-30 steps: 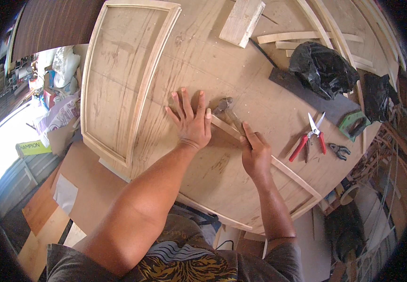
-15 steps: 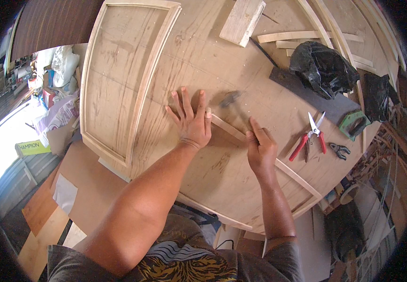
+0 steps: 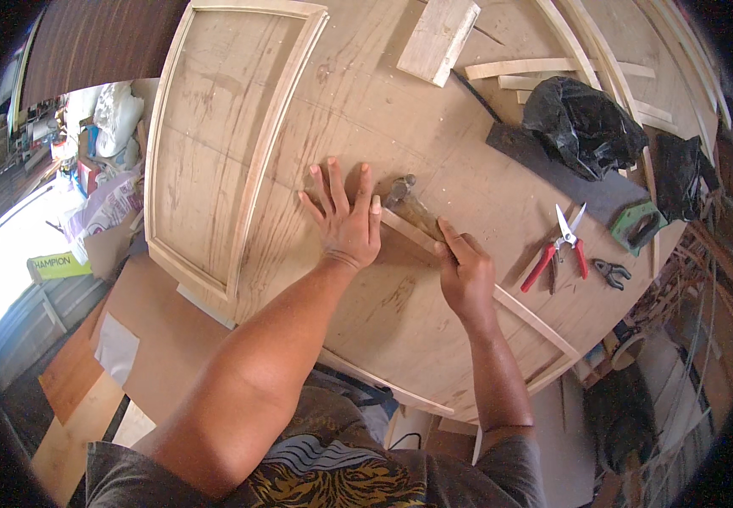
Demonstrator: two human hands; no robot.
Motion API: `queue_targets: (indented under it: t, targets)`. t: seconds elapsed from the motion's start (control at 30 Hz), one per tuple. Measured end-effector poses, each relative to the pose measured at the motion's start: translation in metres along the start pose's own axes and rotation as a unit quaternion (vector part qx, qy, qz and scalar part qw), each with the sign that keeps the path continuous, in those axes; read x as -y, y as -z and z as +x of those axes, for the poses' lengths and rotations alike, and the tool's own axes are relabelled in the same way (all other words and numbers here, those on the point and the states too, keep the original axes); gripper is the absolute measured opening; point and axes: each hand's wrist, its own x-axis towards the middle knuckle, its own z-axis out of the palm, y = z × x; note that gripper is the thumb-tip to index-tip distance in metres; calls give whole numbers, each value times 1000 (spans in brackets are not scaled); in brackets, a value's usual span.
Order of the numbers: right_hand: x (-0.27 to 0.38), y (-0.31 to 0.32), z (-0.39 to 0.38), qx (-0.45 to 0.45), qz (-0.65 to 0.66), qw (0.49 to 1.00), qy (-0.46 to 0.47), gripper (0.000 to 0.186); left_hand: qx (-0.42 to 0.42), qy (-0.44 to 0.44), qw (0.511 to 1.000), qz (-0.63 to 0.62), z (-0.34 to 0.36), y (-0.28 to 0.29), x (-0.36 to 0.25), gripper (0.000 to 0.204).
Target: The person hammers small wooden strips into a larger wooden board to form a frame, using a hammer and pins.
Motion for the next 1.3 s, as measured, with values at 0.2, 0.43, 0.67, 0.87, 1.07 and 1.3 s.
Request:
queue_targets:
  t: [0.2, 0.43, 0.67, 0.87, 1.07, 1.3]
  targets:
    - [3, 1, 0, 5, 19, 999, -35, 37, 3, 3, 1000, -10, 0, 1, 0, 62]
    - [1, 1, 4, 39, -18, 999, 27, 35, 2, 4, 1000, -2, 0, 1, 1, 61]
    - [-2, 1, 4, 37, -10, 998, 55, 35, -2, 0, 1000, -11, -1, 1, 1, 61]
    - [-6, -3, 0, 13, -26, 996, 81, 34, 6, 5, 1000, -6, 0, 3, 1, 61]
    - [-1, -1, -1, 18, -33, 996, 78, 34, 7, 8, 1000, 3, 0, 0, 1, 60]
    - [6, 0, 3, -4, 2, 1000, 8, 37, 7, 11, 1000, -4, 0, 2, 0, 59]
